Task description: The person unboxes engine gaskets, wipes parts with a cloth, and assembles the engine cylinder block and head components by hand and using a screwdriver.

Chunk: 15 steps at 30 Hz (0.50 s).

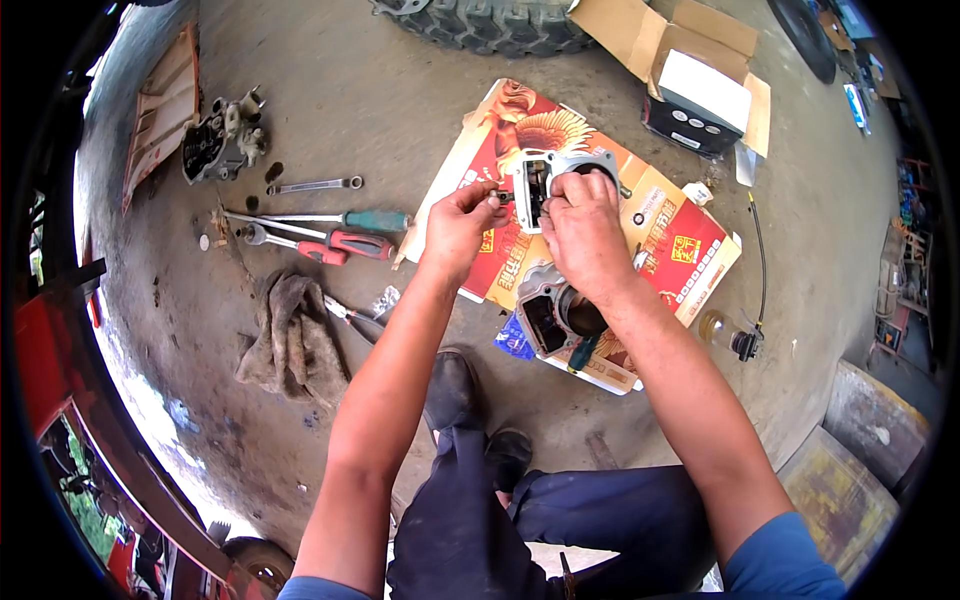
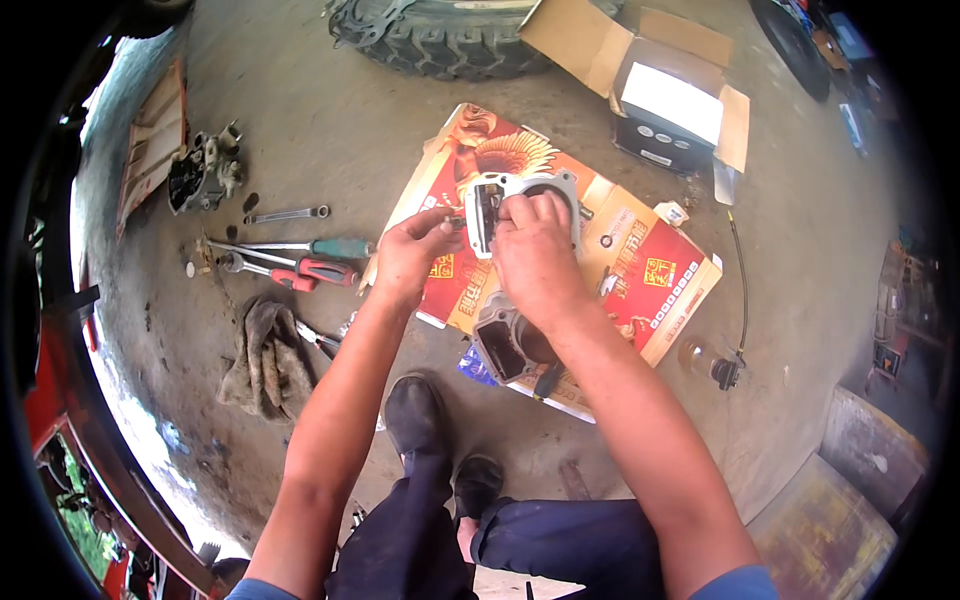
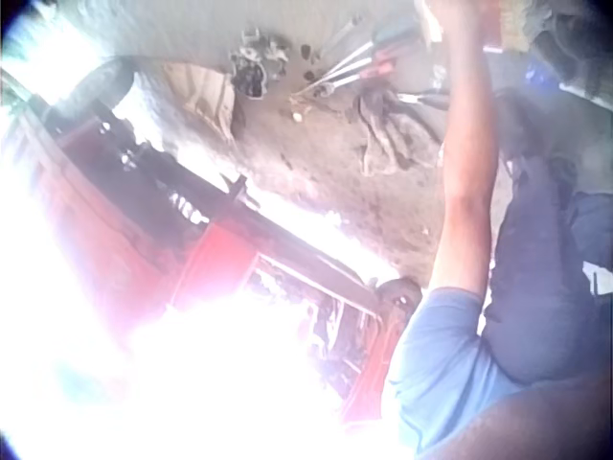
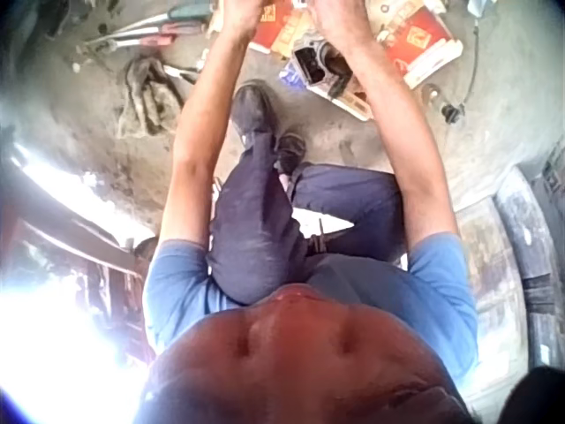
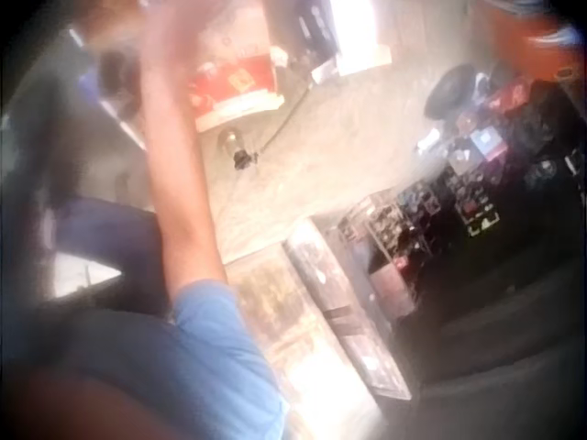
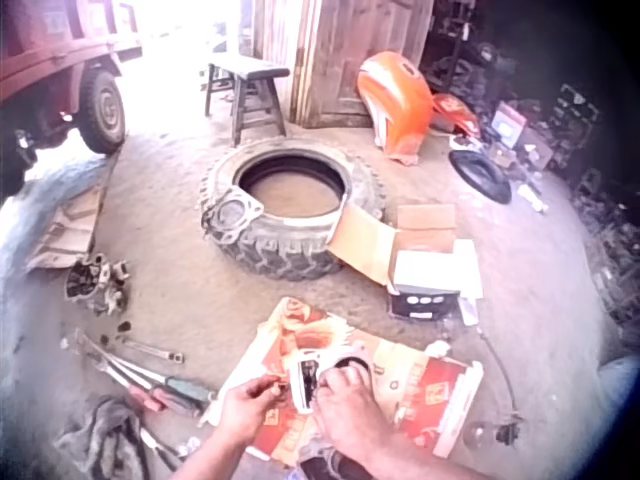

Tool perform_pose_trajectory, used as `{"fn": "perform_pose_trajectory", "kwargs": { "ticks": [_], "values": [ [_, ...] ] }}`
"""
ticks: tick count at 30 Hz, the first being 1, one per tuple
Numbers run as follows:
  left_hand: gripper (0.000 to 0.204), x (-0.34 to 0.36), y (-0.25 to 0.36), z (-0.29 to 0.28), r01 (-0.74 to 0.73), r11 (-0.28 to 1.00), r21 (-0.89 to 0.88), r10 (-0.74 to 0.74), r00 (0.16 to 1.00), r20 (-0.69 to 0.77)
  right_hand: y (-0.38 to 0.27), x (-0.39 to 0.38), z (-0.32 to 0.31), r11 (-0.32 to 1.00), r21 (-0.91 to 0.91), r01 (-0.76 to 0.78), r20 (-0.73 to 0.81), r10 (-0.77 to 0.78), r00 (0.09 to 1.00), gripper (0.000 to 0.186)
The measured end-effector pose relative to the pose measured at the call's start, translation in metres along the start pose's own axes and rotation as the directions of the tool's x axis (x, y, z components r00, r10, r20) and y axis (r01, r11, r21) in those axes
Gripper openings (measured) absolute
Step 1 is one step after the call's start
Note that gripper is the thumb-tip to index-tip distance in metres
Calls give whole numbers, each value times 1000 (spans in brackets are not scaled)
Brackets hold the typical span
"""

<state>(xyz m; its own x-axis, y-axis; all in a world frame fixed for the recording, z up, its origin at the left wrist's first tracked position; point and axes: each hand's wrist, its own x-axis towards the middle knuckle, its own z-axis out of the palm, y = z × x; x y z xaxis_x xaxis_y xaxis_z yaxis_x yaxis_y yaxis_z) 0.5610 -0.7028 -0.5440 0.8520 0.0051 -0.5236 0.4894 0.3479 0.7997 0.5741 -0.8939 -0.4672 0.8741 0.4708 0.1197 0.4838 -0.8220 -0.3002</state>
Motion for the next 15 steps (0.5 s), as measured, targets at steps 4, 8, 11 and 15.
{"fn": "perform_pose_trajectory", "kwargs": {
  "ticks": [4, 8, 11, 15],
  "values": [
    [38, 1, -4, -1, -6, 1000, 17, 6, 1000, -7, -1, -2, 0, 994, 101, -39, 8, 38, 999, 15],
    [37, 3, -5, -1, 7, 999, 39, -7, 1000, 2, 4, -6, 5, 982, 183, -53, -8, 56, 998, 14],
    [35, 3, -5, -4, 7, 999, 33, -8, 1000, 6, 3, -6, 5, 977, 209, -51, -12, 55, 998, 14],
    [34, 2, -3, -2, 5, 999, 52, -4, 1000, -13, 4, -8, 7, 970, 237, -50, -25, 58, 998, 15]
  ]
}}
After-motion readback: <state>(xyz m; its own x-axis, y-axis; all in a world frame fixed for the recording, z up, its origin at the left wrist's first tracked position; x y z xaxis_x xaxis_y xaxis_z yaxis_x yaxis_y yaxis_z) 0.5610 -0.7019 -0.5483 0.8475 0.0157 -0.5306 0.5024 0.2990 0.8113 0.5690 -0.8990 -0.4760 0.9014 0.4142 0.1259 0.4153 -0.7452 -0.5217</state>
